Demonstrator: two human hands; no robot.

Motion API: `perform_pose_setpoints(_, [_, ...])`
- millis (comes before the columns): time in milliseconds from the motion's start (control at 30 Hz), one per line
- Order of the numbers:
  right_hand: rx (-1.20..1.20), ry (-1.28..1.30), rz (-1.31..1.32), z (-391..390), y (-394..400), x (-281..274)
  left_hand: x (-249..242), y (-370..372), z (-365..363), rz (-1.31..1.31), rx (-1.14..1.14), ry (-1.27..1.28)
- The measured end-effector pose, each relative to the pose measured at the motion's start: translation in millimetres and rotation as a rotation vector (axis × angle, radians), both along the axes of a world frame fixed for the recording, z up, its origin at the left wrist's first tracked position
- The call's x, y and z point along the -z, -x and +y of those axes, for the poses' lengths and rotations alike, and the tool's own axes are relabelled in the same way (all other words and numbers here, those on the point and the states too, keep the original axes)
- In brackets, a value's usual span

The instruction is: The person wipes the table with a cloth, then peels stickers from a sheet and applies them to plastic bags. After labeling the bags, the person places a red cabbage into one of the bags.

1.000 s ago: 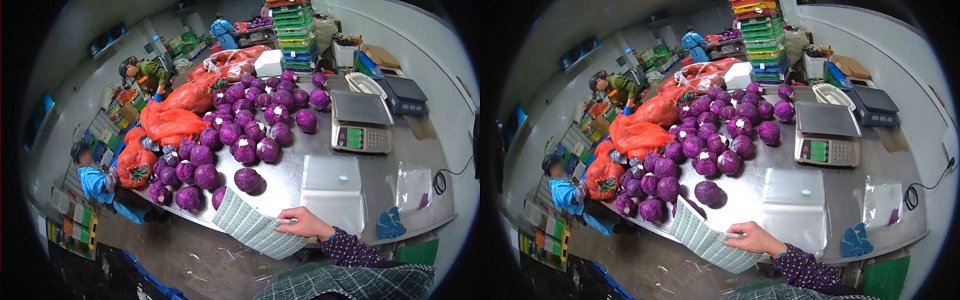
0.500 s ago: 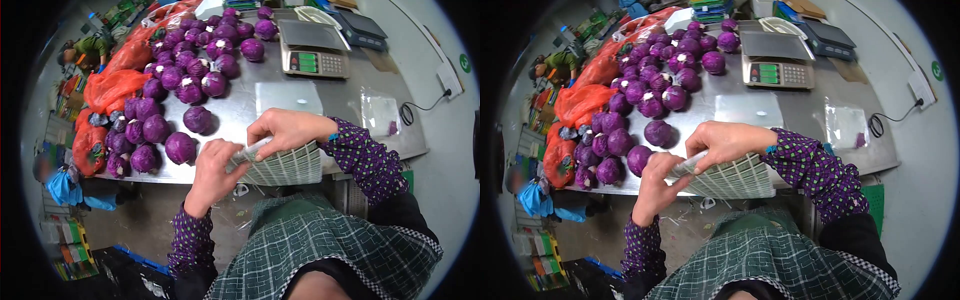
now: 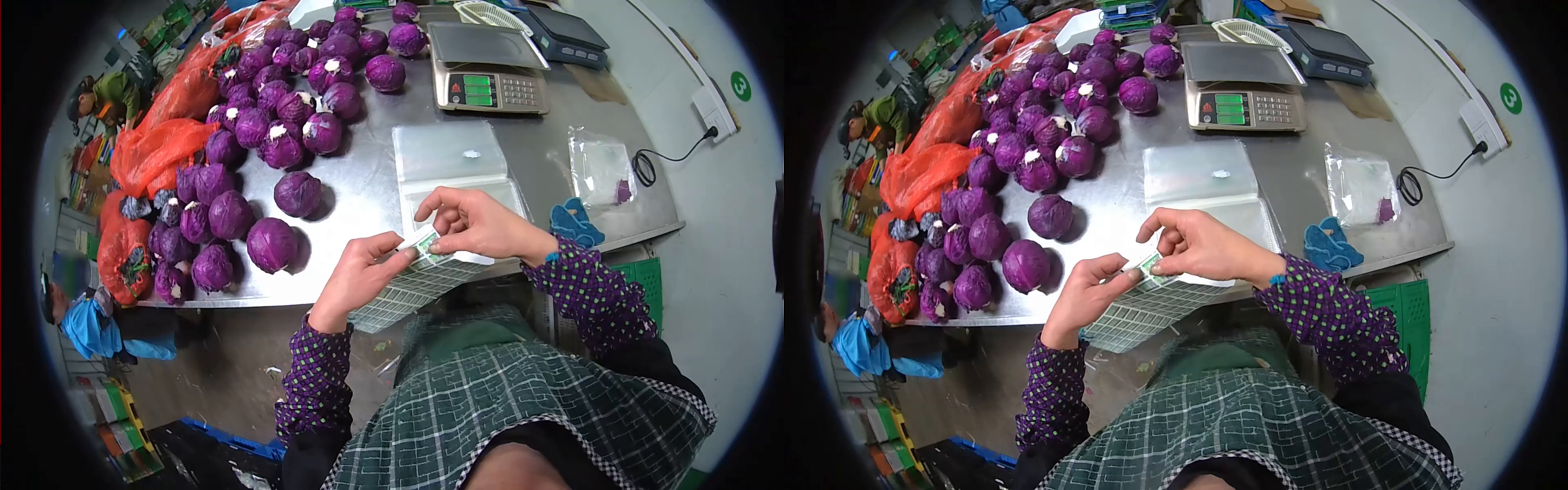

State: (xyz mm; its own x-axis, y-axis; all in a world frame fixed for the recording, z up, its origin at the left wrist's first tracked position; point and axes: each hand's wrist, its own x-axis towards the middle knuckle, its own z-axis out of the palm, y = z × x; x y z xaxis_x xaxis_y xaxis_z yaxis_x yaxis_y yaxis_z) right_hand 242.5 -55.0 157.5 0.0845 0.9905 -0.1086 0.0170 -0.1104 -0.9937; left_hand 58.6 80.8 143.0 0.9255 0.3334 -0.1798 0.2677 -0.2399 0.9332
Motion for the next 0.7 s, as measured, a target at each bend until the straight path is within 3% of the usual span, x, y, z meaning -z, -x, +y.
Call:
perform_pose_setpoints(33, [-0.007, 0.006, 0.000, -1.1, 1.5, 1.0, 1.9, 1.1, 0.6, 0.000, -0.007, 0.006])
perform_pose_setpoints(100, [0.019, -0.013, -0.177, -4.5, 5.9, 4.2, 5.8, 4.6, 0.4, 0.011, -0.038, 0.324])
perform_pose_setpoints(300, [0.017, -0.032, -0.351, -11.6, 28.9, 8.9, 7.8, 14.1, -6.8, 0.018, -0.016, 0.374])
perform_pose_setpoints(400, [0.101, -0.276, -0.544, -20.4, 37.0, 18.4, 9.4, 15.5, -11.8, 0.053, -0.007, 0.404])
perform_pose_setpoints(533, [0.252, -0.342, -0.742, -32.5, 50.0, 30.6, 21.7, 12.3, -20.5, 0.074, -0.045, 0.441])
perform_pose_setpoints(700, [0.335, -0.288, -0.886, -42.5, 52.2, 52.1, 45.2, 0.6, -29.2, 0.119, -0.101, 0.510])
